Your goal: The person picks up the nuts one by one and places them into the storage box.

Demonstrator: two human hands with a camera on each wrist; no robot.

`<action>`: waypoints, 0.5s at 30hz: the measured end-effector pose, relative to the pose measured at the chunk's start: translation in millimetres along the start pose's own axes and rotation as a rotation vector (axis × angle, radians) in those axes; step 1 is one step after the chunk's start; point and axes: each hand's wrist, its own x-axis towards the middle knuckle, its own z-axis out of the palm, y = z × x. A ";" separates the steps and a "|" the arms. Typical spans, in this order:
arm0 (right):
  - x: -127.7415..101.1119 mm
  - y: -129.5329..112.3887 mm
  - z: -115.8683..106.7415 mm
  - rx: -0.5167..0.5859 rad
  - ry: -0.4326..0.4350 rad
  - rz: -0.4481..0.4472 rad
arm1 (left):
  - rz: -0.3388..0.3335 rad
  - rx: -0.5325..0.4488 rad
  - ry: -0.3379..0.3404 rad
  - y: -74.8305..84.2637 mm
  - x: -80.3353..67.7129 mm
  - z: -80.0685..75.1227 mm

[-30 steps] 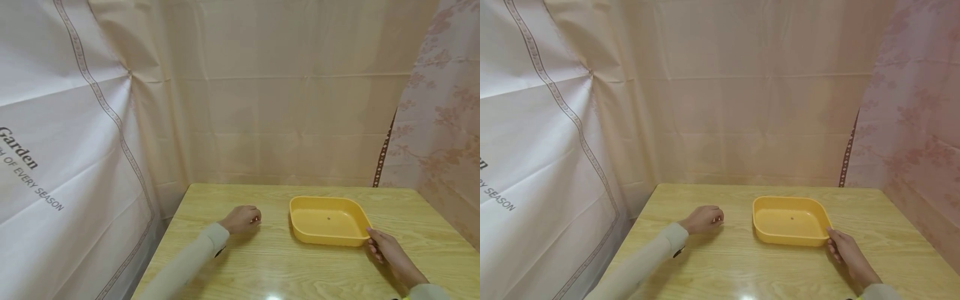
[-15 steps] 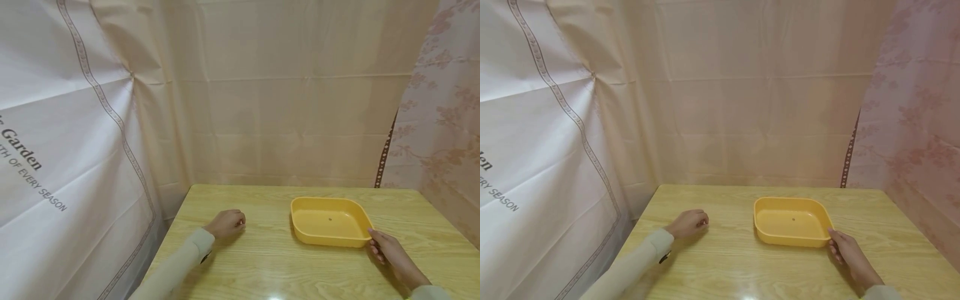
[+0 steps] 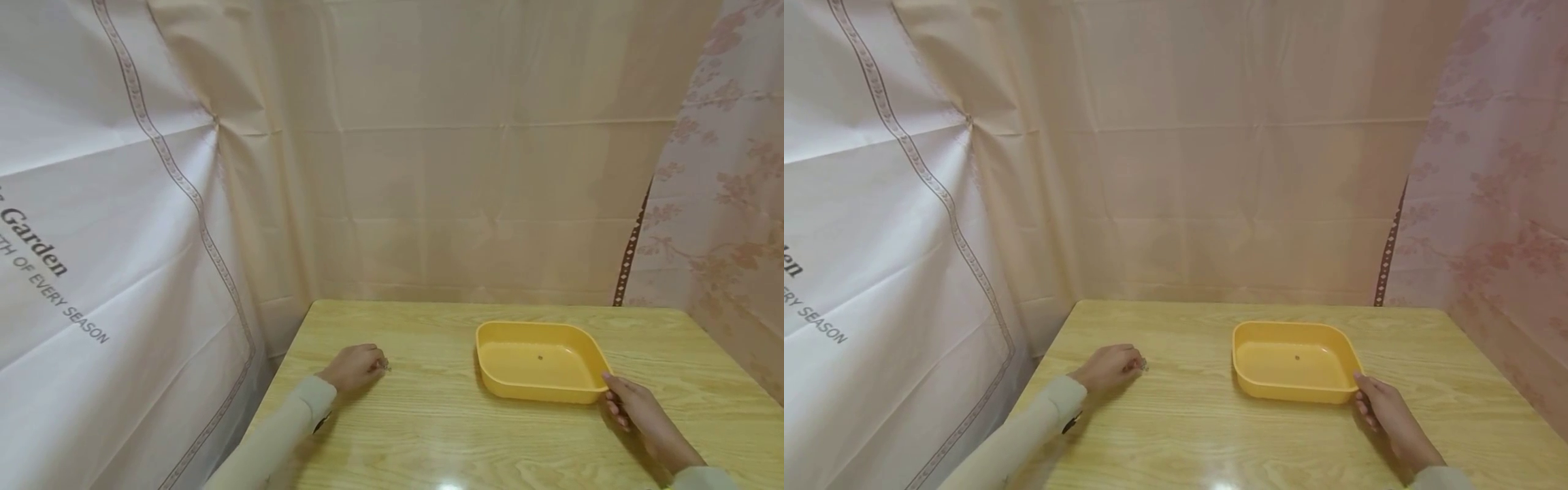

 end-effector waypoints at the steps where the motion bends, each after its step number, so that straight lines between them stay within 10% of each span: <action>1: -0.1 0.2 0.1 0.000 0.000 0.004 | -0.002 0.001 0.004 -0.5 -0.9 0.0; 15: -0.2 -1.3 0.1 -0.002 0.011 0.021 | 0.038 -0.003 0.007 -4.3 0.2 1.5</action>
